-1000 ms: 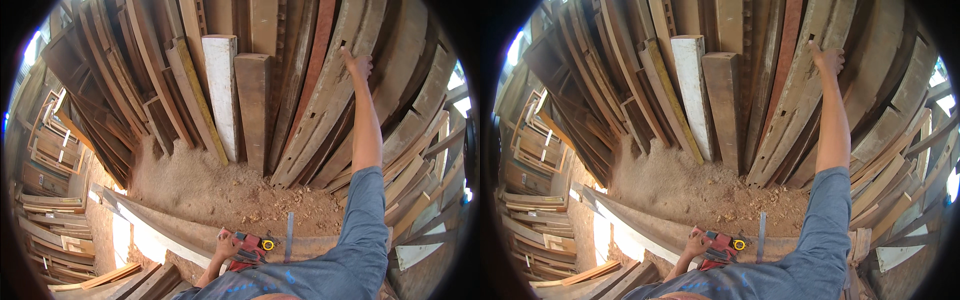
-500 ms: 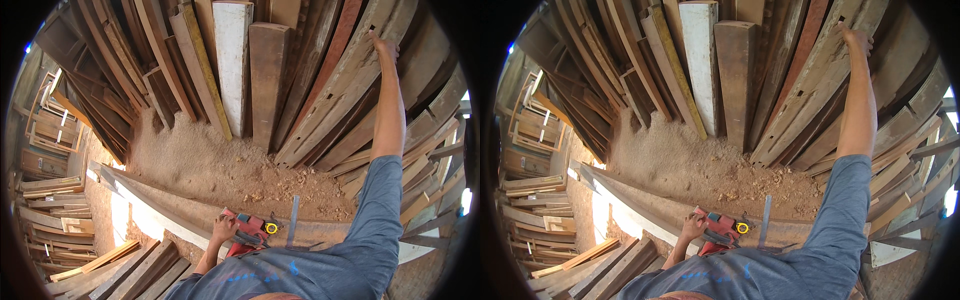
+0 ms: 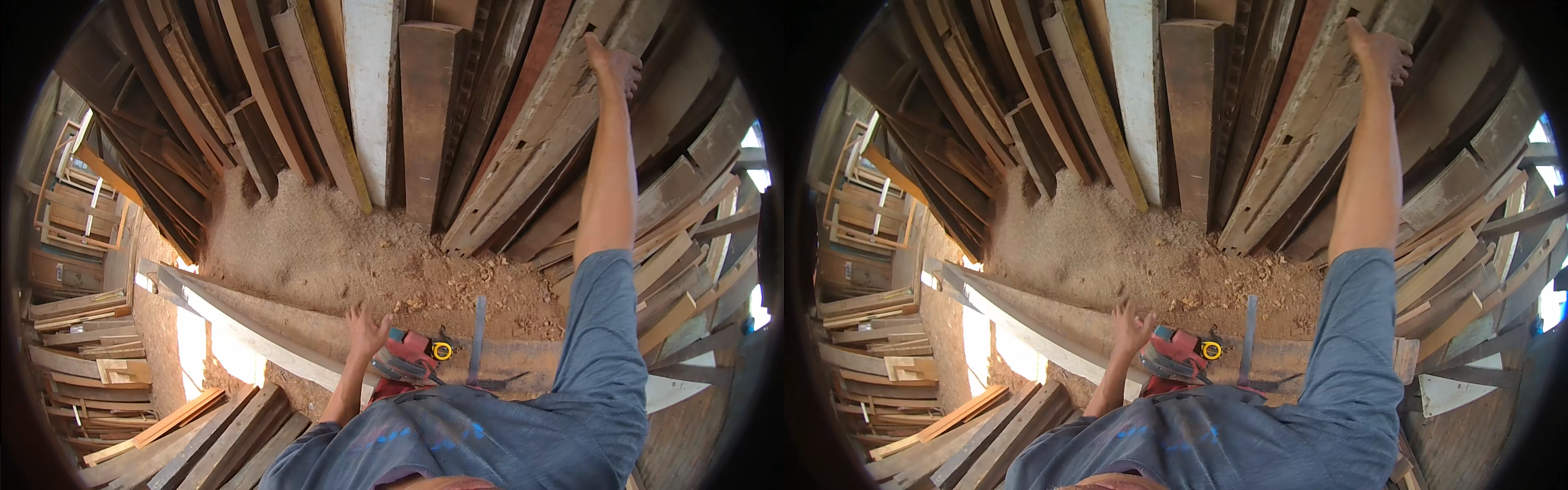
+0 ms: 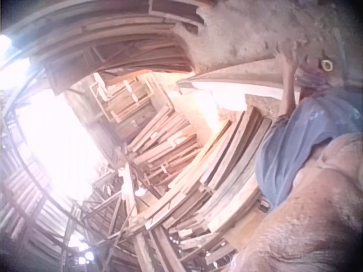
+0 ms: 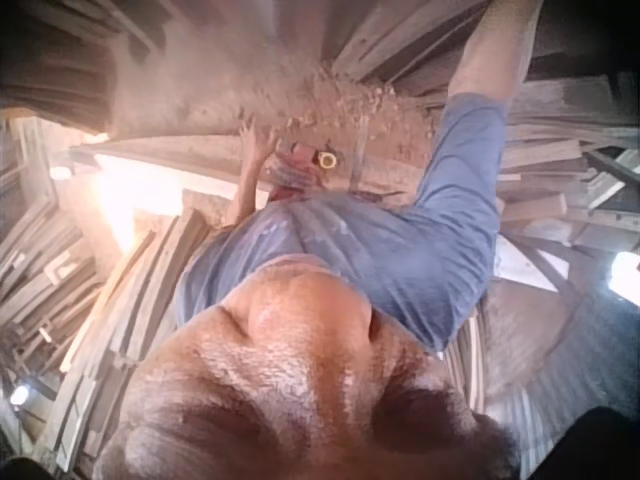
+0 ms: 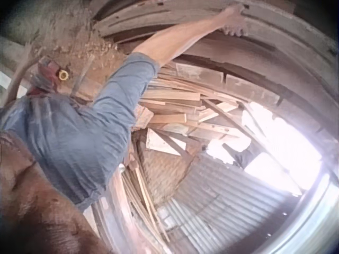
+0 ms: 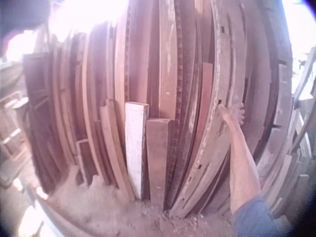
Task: The person measures a wooden board with a tape measure and a square, uses a power planer to smooth the surface, and rearranges several large wooden planks within a storage area.
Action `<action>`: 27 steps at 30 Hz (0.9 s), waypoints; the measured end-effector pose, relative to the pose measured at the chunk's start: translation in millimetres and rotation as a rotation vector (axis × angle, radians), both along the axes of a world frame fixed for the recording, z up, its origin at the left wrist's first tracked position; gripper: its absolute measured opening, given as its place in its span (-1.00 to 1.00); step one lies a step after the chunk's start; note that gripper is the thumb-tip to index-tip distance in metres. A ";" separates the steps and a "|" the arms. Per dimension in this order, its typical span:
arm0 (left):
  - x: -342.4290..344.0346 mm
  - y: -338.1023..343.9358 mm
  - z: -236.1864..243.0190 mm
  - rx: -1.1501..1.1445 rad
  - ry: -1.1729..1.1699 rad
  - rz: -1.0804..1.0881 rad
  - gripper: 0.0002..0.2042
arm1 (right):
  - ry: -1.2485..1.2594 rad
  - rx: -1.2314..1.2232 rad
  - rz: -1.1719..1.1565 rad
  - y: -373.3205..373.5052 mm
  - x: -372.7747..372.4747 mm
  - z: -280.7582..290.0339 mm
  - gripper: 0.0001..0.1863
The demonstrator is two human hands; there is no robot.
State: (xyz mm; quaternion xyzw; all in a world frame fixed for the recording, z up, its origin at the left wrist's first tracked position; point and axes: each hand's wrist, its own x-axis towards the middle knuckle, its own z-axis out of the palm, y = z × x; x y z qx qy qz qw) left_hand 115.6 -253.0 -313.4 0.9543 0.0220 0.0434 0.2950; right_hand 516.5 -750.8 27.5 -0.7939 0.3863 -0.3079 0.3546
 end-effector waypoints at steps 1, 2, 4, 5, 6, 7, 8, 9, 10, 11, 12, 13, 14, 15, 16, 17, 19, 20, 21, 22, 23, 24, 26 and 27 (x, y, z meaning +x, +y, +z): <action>25.4 -13.8 11.2 -0.034 -0.028 -0.058 -0.47 | -0.005 -0.024 -0.010 7.1 -15.9 5.7 0.43; 53.6 -29.1 27.9 -0.068 -0.059 -0.120 -0.45 | -0.013 -0.048 -0.024 12.6 -30.7 8.4 0.41; 112.3 -62.9 70.8 -0.111 -0.102 -0.234 -0.39 | -0.045 -0.096 -0.011 32.7 -65.5 13.8 0.37; 135.2 -73.8 98.3 -0.108 -0.158 -0.258 -0.35 | -0.070 -0.110 0.047 58.4 -80.7 10.7 0.34; 158.6 -88.5 128.9 -0.113 -0.215 -0.304 -0.32 | -0.094 -0.131 0.082 70.3 -100.7 8.9 0.30; 180.9 -102.7 157.9 -0.147 -0.254 -0.327 -0.25 | -0.180 -0.167 0.140 74.8 -115.8 0.5 0.25; 201.3 -118.0 185.1 -0.185 -0.291 -0.355 -0.19 | -0.263 -0.208 0.193 75.6 -129.6 -11.6 0.20; 218.0 -134.0 214.1 -0.211 -0.361 -0.379 -0.10 | -0.345 -0.250 0.241 73.2 -142.6 -20.1 0.14; 231.9 -148.8 239.4 -0.235 -0.427 -0.404 -0.01 | -0.427 -0.192 0.358 71.7 -154.4 -26.9 0.09; 249.2 -161.4 255.2 -0.334 -0.435 -0.442 0.09 | -0.508 -0.134 0.474 70.5 -163.4 -34.8 0.03; 261.6 -168.5 275.0 -0.423 -0.449 -0.472 0.20 | -0.565 -0.062 0.584 75.4 -175.9 -32.9 -0.02; 267.7 -179.0 295.1 -0.515 -0.426 -0.475 0.24 | -0.609 0.015 0.686 77.2 -186.9 -34.8 -0.06; 273.7 -187.6 310.3 -0.606 -0.407 -0.471 0.27 | -0.623 0.100 0.779 85.0 -201.7 -30.1 -0.10; 283.6 -196.7 314.8 -0.865 -0.434 -0.476 0.17 | -0.640 0.190 0.880 89.8 -213.8 -28.5 -0.14; 287.4 -193.6 318.0 -0.857 -0.400 -0.508 0.10 | -0.692 0.271 0.960 91.1 -222.4 -32.2 -0.16; 288.4 -193.4 326.3 -0.855 -0.361 -0.552 0.03 | -0.745 0.347 1.028 87.8 -231.9 -37.1 -0.17; 278.2 -189.8 323.1 -0.863 -0.425 -0.553 -0.23 | -0.717 0.483 1.145 80.5 -242.8 -65.7 -0.18; 267.5 -186.5 318.7 -0.848 -0.444 -0.508 -0.25 | -0.496 0.421 1.109 71.7 -250.1 -85.3 -0.15; 257.6 -179.6 314.5 -0.831 -0.459 -0.466 -0.27 | -0.277 0.363 1.063 65.3 -256.7 -109.5 -0.13; 249.3 -172.5 311.3 -0.812 -0.478 -0.424 -0.28 | -0.061 0.262 1.047 62.2 -257.0 -146.3 -0.10; 241.5 -161.9 303.2 -0.792 -0.521 -0.393 -0.28 | 0.159 0.163 1.034 68.9 -255.0 -186.8 -0.06; 235.2 -149.8 291.2 -0.775 -0.561 -0.359 -0.28 | 0.227 0.030 1.040 82.6 -261.4 -218.2 -0.02; 230.6 -115.4 262.5 -0.696 -0.672 -0.347 -0.26 | 0.229 -0.118 1.069 106.8 -270.8 -257.3 0.05; 228.3 -89.8 245.0 -0.627 -0.736 -0.367 -0.26 | 0.166 -0.125 1.099 121.2 -274.9 -268.6 0.08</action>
